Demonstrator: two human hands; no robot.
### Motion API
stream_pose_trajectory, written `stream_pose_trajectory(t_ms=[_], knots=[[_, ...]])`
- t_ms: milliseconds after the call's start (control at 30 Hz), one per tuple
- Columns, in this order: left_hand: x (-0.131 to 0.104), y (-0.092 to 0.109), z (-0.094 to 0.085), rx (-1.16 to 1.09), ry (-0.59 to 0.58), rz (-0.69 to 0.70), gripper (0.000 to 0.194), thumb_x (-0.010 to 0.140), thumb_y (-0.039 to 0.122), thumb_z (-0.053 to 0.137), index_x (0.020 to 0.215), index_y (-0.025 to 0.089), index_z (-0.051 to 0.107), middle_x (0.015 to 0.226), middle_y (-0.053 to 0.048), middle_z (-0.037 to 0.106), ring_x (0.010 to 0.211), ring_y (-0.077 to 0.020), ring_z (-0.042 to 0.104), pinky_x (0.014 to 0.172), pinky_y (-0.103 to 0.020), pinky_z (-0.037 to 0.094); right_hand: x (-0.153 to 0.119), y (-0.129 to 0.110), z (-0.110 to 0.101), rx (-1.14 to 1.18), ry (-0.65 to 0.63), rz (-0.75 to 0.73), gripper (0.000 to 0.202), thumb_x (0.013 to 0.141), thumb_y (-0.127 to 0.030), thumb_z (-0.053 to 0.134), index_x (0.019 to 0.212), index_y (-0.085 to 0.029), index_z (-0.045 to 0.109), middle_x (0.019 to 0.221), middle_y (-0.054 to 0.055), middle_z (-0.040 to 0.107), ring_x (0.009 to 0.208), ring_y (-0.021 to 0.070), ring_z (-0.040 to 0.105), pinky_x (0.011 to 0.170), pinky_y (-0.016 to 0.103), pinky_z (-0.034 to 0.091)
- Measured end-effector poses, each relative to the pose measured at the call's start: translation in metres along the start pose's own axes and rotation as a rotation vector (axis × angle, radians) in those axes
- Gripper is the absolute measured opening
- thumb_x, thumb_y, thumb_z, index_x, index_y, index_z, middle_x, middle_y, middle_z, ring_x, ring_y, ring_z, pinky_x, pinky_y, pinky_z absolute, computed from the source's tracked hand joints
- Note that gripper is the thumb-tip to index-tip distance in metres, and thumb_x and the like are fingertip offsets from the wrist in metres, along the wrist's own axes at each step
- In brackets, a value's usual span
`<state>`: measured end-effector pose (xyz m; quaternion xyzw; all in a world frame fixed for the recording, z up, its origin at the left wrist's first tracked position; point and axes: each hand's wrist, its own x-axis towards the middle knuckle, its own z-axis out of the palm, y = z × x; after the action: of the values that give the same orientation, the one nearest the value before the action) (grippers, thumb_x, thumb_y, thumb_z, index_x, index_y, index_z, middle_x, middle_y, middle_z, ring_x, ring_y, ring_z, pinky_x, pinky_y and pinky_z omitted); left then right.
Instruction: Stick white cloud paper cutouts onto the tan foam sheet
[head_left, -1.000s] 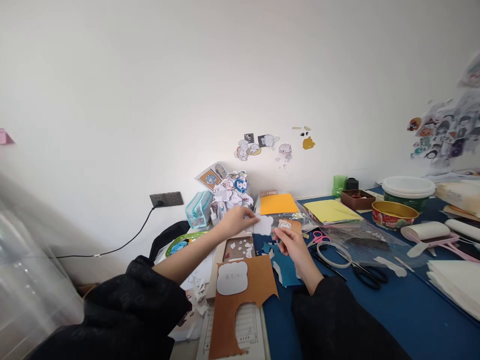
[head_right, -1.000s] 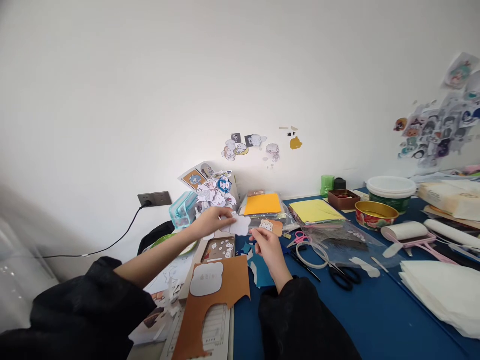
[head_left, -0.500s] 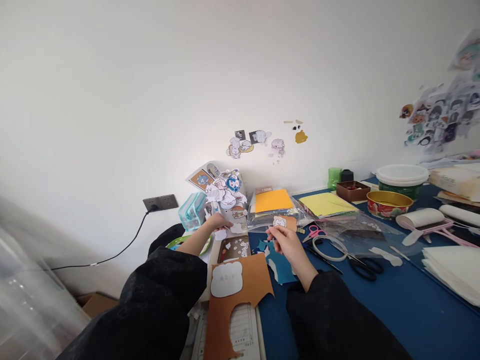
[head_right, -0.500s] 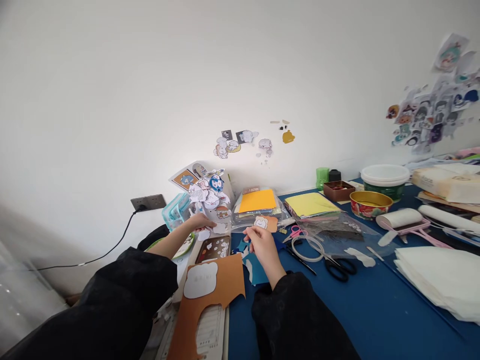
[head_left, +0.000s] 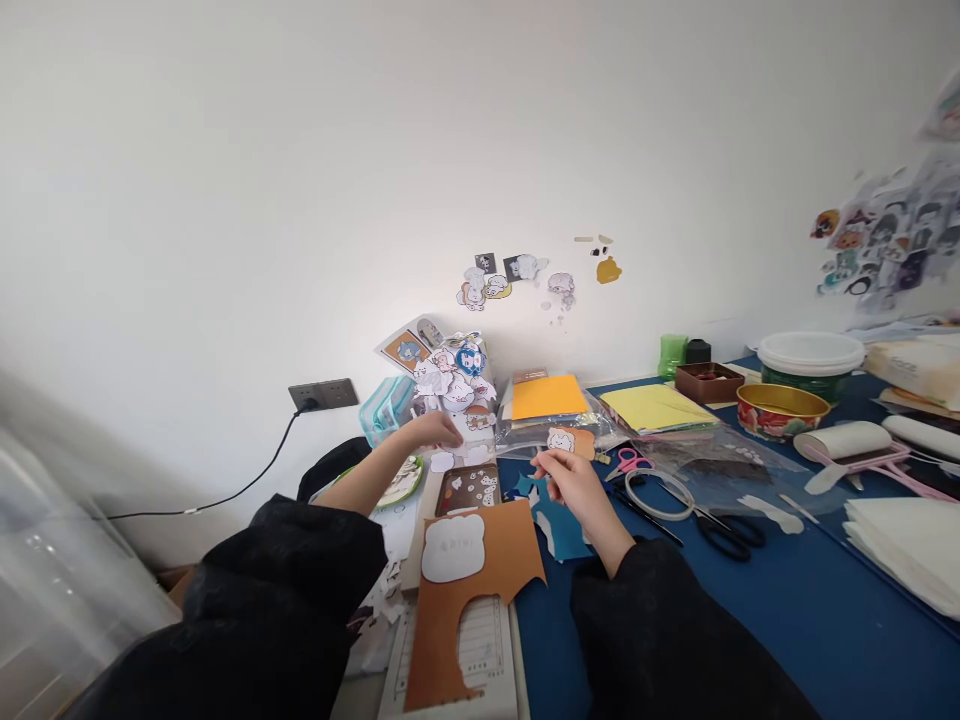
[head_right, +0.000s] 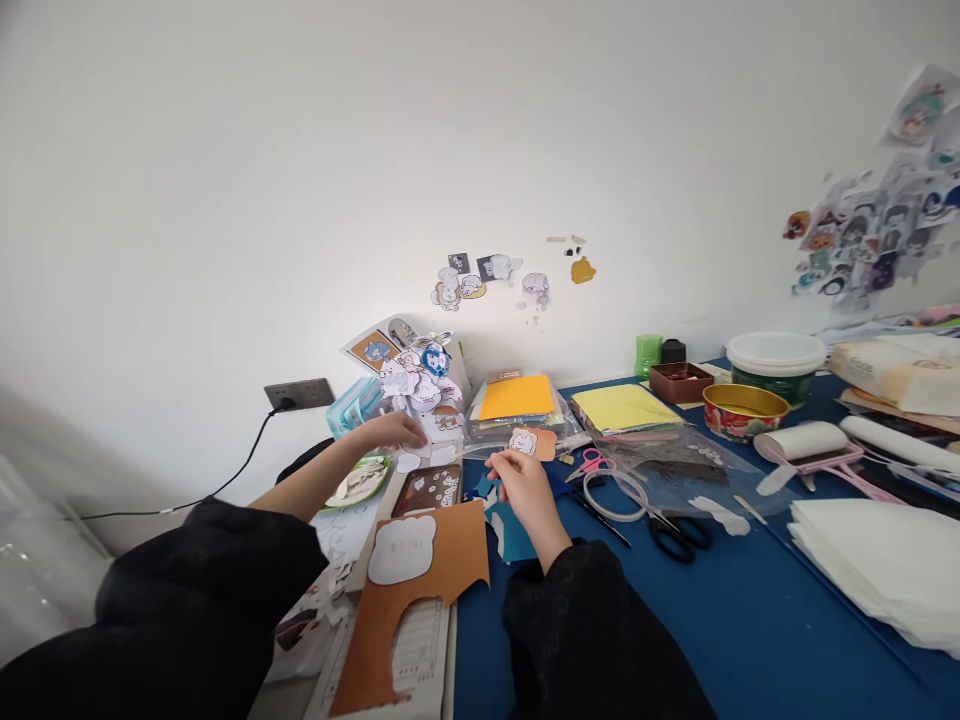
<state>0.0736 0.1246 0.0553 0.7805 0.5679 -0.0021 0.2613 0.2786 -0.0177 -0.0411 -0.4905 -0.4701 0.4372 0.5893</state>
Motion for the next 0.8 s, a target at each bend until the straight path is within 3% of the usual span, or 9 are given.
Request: stream_pose_trajectory(t_ms=[100, 167, 233, 400, 500, 600, 800], knots=[[-0.030, 0.008, 0.004, -0.088, 0.030, 0.189, 0.020, 0.073, 0.029, 0.066, 0.088, 0.015, 0.066, 0.066, 0.002, 0.056, 0.065, -0.0128, 0.055, 0.061, -0.024, 0.044, -0.003, -0.002, 0.004, -0.032, -0.081, 0.002, 0.037, 0.075, -0.053, 0.057, 0.081, -0.016, 0.064, 0.076, 0.004, 0.062, 0.042, 0.0070, 0.046, 0.040, 0.022, 0.032], [-0.052, 0.013, 0.013, -0.136, 0.055, 0.288, 0.029, 0.070, 0.031, 0.067, 0.095, 0.018, 0.065, 0.056, 0.006, 0.046, 0.056, -0.0117, 0.049, 0.055, -0.023, 0.039, -0.006, -0.005, 0.009, -0.047, -0.139, -0.001, 0.039, 0.074, -0.054, 0.059, 0.083, -0.016, 0.065, 0.079, 0.004, 0.064, 0.043, 0.0071, 0.047, 0.040, 0.022, 0.032], [-0.072, 0.019, 0.026, -0.171, 0.058, 0.369, 0.038, 0.070, 0.034, 0.065, 0.104, 0.020, 0.059, 0.054, 0.008, 0.042, 0.051, -0.0109, 0.045, 0.051, -0.022, 0.035, -0.009, -0.009, 0.013, -0.058, -0.183, -0.004, 0.040, 0.073, -0.054, 0.060, 0.081, -0.016, 0.064, 0.072, 0.003, 0.063, 0.042, 0.0073, 0.046, 0.040, 0.022, 0.031], [-0.100, 0.028, 0.057, -0.232, 0.034, 0.503, 0.047, 0.075, 0.036, 0.062, 0.117, 0.022, 0.048, 0.060, 0.006, 0.051, 0.054, -0.0124, 0.050, 0.050, -0.022, 0.037, -0.014, -0.013, 0.013, -0.089, -0.245, 0.030, 0.039, 0.070, -0.055, 0.064, 0.074, -0.017, 0.060, 0.043, -0.005, 0.047, 0.039, 0.0074, 0.038, 0.043, 0.021, 0.029], [-0.105, 0.023, 0.070, -0.223, 0.157, 0.545, 0.040, 0.078, 0.034, 0.059, 0.115, 0.021, 0.048, 0.080, -0.001, 0.064, 0.066, -0.0152, 0.059, 0.059, -0.025, 0.045, -0.012, -0.009, 0.008, -0.121, -0.277, 0.097, 0.038, 0.068, -0.054, 0.066, 0.067, -0.017, 0.058, 0.043, -0.005, 0.046, 0.038, 0.0067, 0.036, 0.041, 0.021, 0.026], [-0.111, 0.010, 0.083, -0.210, 0.294, 0.514, 0.024, 0.085, 0.032, 0.050, 0.105, 0.020, 0.055, 0.100, -0.007, 0.065, 0.084, -0.0185, 0.061, 0.072, -0.029, 0.047, -0.011, -0.004, 0.002, -0.177, -0.330, 0.188, 0.037, 0.066, -0.050, 0.069, 0.057, -0.016, 0.056, 0.038, -0.006, 0.041, 0.035, 0.0057, 0.032, 0.038, 0.021, 0.022], [-0.122, -0.021, 0.111, 0.072, 0.545, 0.621, 0.019, 0.086, 0.018, 0.044, 0.095, 0.021, 0.060, 0.098, -0.007, 0.067, 0.093, -0.0218, 0.060, 0.080, -0.034, 0.047, -0.012, -0.001, -0.003, -0.270, -0.402, 0.292, 0.032, 0.068, -0.041, 0.069, 0.054, -0.016, 0.055, 0.054, 0.001, 0.060, 0.035, 0.0033, 0.035, 0.036, 0.019, 0.023]])
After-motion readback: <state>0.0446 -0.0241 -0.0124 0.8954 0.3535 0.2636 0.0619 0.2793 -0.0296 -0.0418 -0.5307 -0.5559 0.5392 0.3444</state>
